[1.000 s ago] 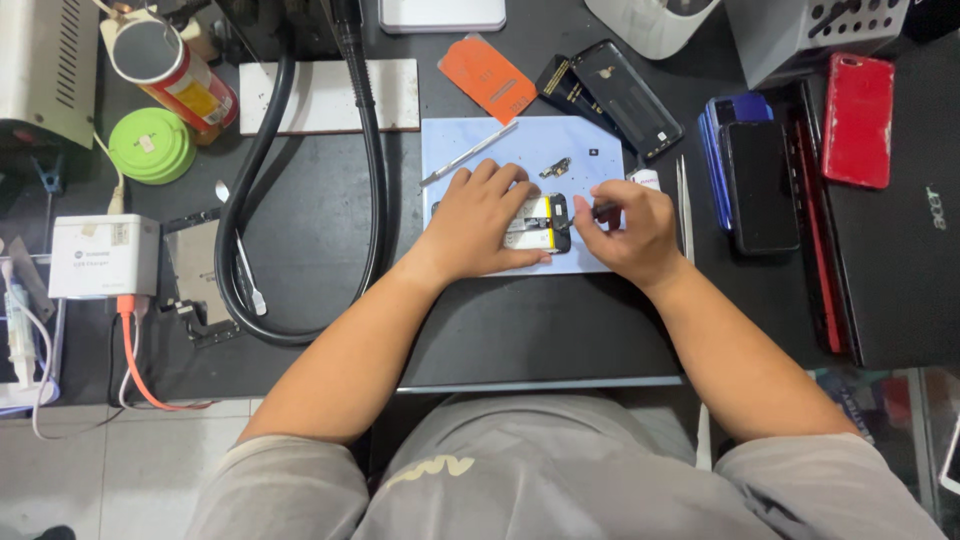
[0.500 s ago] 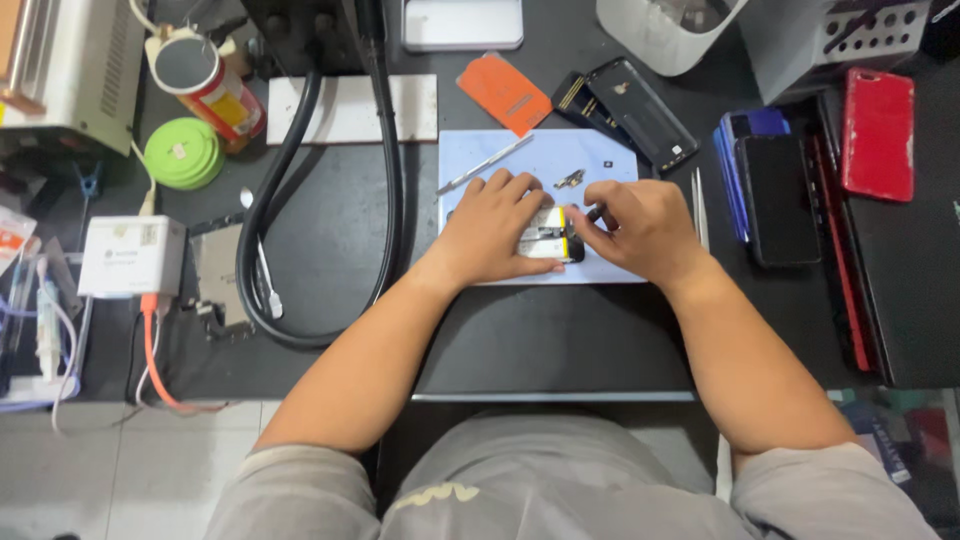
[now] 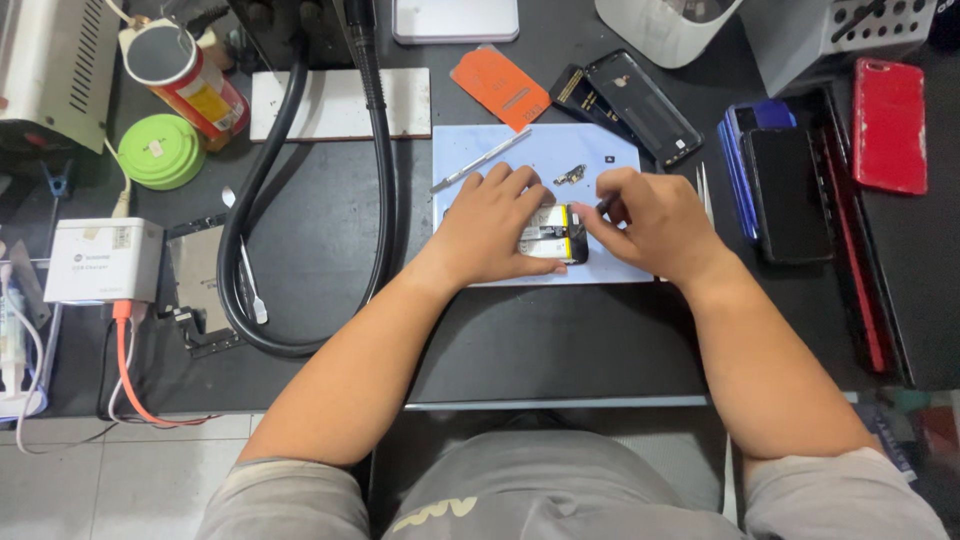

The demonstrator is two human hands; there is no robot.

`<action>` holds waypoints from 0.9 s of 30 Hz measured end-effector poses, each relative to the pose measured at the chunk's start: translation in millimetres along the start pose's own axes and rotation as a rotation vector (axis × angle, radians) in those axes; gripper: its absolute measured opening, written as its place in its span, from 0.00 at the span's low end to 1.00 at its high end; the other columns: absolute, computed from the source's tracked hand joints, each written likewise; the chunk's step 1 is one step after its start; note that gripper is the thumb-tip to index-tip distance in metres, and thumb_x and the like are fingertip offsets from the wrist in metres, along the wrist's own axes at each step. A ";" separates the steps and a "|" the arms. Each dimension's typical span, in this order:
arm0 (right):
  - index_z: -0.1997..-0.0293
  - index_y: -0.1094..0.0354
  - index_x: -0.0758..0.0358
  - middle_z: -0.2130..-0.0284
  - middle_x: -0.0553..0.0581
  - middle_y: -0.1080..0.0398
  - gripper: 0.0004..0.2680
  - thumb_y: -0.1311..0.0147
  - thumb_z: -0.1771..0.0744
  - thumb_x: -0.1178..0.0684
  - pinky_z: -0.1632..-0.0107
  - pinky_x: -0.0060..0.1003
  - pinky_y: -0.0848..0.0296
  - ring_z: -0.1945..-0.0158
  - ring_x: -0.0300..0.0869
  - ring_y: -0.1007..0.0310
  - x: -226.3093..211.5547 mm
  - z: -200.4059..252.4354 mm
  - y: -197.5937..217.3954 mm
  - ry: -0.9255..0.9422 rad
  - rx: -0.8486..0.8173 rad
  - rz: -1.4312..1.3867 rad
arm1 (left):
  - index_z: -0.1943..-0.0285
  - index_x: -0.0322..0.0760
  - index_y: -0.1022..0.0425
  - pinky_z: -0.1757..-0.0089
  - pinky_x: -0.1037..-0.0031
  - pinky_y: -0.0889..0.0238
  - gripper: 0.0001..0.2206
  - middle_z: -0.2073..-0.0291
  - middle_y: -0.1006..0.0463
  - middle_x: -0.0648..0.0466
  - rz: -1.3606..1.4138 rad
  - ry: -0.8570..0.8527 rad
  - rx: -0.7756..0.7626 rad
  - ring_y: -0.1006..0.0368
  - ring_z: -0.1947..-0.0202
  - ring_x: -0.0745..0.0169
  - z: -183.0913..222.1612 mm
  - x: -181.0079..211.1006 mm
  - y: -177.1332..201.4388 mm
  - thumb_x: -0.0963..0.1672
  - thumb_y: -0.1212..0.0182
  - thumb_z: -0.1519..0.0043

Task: The person uses a screwdriver and tweezers to remove screws and small components from a disassembled smartphone placed on a blue mat. They carefully manipulate internal parts and set them aside on the workbench.

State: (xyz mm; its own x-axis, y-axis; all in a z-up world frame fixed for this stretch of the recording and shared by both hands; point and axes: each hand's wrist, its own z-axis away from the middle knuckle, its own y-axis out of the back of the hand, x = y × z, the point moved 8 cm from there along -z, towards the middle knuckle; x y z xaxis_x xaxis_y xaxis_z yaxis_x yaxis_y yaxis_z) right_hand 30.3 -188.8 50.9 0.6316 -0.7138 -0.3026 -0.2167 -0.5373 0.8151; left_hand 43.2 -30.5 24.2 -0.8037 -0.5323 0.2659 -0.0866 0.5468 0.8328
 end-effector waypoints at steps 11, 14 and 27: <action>0.47 0.50 0.63 0.47 0.64 0.28 0.17 0.42 0.35 0.64 0.46 0.41 0.25 0.44 0.51 0.24 -19.3 -9.5 10.0 0.125 -0.059 -0.387 | 0.52 0.36 0.24 0.56 0.57 0.40 0.35 0.56 0.28 0.52 0.024 0.017 -0.017 0.33 0.54 0.49 -1.2 -3.0 0.1 0.62 0.26 0.56; 0.46 0.50 0.63 0.47 0.64 0.26 0.17 0.44 0.35 0.65 0.45 0.41 0.25 0.44 0.49 0.23 -16.8 -9.7 8.0 0.115 -0.072 -0.384 | 0.52 0.37 0.24 0.56 0.57 0.40 0.35 0.56 0.28 0.52 0.034 0.023 -0.017 0.33 0.54 0.49 -1.7 -3.7 0.6 0.62 0.26 0.57; 0.43 0.50 0.63 0.40 0.66 0.28 0.17 0.45 0.33 0.67 0.49 0.39 0.23 0.44 0.50 0.23 -21.7 -11.2 8.7 0.130 -0.027 -0.370 | 0.52 0.36 0.24 0.56 0.55 0.39 0.36 0.56 0.28 0.52 0.020 0.053 -0.001 0.32 0.52 0.47 -1.3 -9.9 -1.6 0.62 0.24 0.58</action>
State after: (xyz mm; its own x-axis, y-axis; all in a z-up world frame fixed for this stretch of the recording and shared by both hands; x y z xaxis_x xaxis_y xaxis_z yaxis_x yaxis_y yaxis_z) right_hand 23.0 -173.0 70.1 0.7527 -0.4102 -0.5150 0.0623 -0.7343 0.6760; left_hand 52.1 -27.0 20.9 -0.7727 -0.5552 0.3079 -0.0704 0.5569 0.8276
